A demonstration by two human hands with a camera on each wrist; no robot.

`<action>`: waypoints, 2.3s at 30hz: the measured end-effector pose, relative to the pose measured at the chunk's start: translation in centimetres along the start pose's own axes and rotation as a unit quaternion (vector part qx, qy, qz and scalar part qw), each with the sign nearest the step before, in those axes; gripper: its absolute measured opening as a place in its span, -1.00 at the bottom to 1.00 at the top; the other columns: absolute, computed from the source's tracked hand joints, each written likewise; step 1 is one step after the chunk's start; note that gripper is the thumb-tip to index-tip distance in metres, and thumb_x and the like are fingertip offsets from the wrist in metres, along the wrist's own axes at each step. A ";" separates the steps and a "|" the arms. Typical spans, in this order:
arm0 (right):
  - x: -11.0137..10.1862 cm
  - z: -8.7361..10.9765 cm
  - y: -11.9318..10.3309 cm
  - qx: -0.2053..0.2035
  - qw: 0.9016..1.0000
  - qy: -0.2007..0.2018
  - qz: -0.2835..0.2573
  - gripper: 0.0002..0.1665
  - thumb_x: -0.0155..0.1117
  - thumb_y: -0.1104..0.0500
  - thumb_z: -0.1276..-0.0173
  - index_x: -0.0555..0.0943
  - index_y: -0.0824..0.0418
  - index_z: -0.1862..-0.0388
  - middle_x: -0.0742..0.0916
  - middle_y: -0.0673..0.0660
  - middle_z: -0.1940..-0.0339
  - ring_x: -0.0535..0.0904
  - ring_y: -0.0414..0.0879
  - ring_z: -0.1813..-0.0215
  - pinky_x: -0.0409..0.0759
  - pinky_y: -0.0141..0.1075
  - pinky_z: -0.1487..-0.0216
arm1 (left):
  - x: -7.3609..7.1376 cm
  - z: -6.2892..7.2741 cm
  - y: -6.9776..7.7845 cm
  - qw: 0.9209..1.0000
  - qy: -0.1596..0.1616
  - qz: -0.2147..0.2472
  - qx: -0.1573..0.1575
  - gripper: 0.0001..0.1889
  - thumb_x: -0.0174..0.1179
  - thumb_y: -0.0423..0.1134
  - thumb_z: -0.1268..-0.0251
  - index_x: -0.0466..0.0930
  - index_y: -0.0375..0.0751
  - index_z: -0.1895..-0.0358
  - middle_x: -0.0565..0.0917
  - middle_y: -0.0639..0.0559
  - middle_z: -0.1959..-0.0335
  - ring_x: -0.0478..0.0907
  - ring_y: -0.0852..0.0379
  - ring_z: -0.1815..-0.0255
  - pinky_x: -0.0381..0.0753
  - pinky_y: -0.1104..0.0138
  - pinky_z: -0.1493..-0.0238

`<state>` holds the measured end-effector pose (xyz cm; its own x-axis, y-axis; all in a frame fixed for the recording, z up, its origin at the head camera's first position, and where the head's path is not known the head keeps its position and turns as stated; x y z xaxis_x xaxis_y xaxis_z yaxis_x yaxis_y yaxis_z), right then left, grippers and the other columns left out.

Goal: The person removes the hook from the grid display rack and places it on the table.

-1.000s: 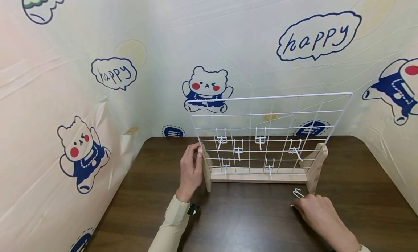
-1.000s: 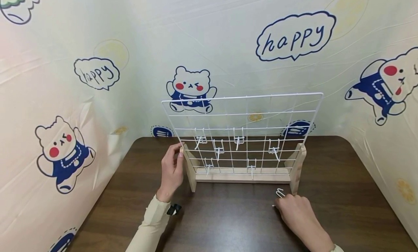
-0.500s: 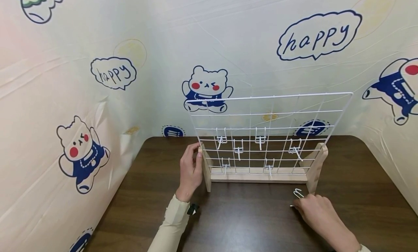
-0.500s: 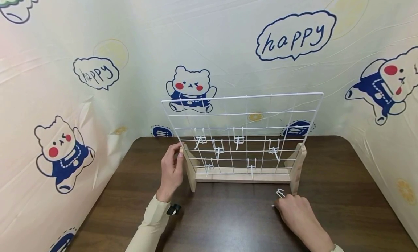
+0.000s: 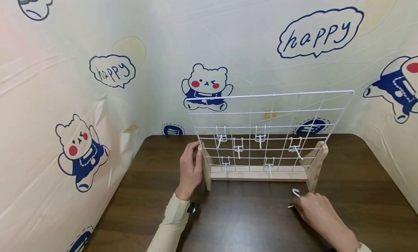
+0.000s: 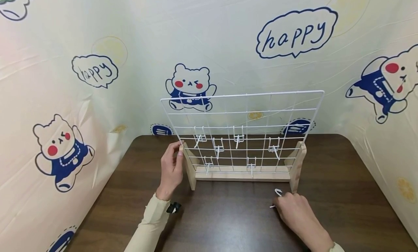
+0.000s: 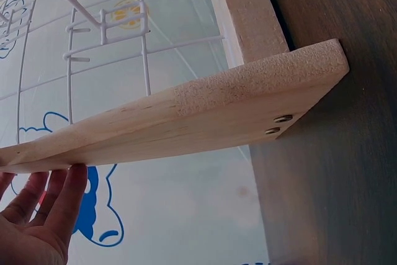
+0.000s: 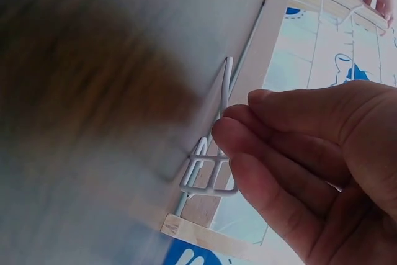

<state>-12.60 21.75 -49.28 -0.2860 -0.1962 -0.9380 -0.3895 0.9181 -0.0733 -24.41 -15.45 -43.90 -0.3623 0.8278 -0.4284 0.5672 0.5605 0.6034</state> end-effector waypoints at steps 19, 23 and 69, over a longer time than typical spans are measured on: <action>-2.8 -1.2 0.7 -0.073 0.976 0.190 -0.071 -0.55 0.21 -0.18 -0.56 0.78 0.00 0.44 0.75 -0.20 0.63 0.47 -0.40 0.67 0.38 -0.39 0.66 | -0.1 0.2 0.1 1.000 -0.004 -0.004 -0.017 -0.70 0.02 -0.28 -0.62 0.57 -0.25 -0.25 0.69 -0.10 -0.11 0.67 0.04 -0.01 0.81 0.12 0.17; -3.8 -1.6 0.7 -0.078 0.963 0.243 -0.090 -0.32 -0.09 -0.28 -0.65 0.78 0.04 0.43 0.77 -0.15 0.60 0.55 -0.35 0.65 0.45 -0.38 0.61 | -0.2 0.3 0.1 1.000 -0.005 -0.003 -0.022 -0.70 0.02 -0.26 -0.62 0.57 -0.26 -0.25 0.69 -0.09 -0.12 0.67 0.03 -0.02 0.82 0.12 0.15; -7.2 -4.9 1.4 -0.034 0.904 0.400 -0.148 -0.34 0.20 -0.21 -0.54 0.81 0.39 0.22 0.84 0.22 0.49 0.68 -0.03 0.60 0.56 -0.53 0.56 | -0.1 0.1 0.0 1.000 0.003 0.005 -0.004 -0.71 0.00 -0.35 -0.58 0.59 -0.28 -0.21 0.69 -0.10 -0.08 0.66 0.08 0.00 0.80 0.22 0.20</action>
<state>-15.39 22.79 -40.95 -0.6915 -0.6407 -0.3338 -0.5979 0.7669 -0.2333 -24.29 -15.48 -43.94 -0.3617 0.8334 -0.4178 0.5648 0.5524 0.6130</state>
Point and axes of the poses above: each hand's wrist, its own z-axis away from the middle knuckle, its own x-axis out of the palm, y = z × x, the point moved 3 cm from there along -z, towards the middle knuckle
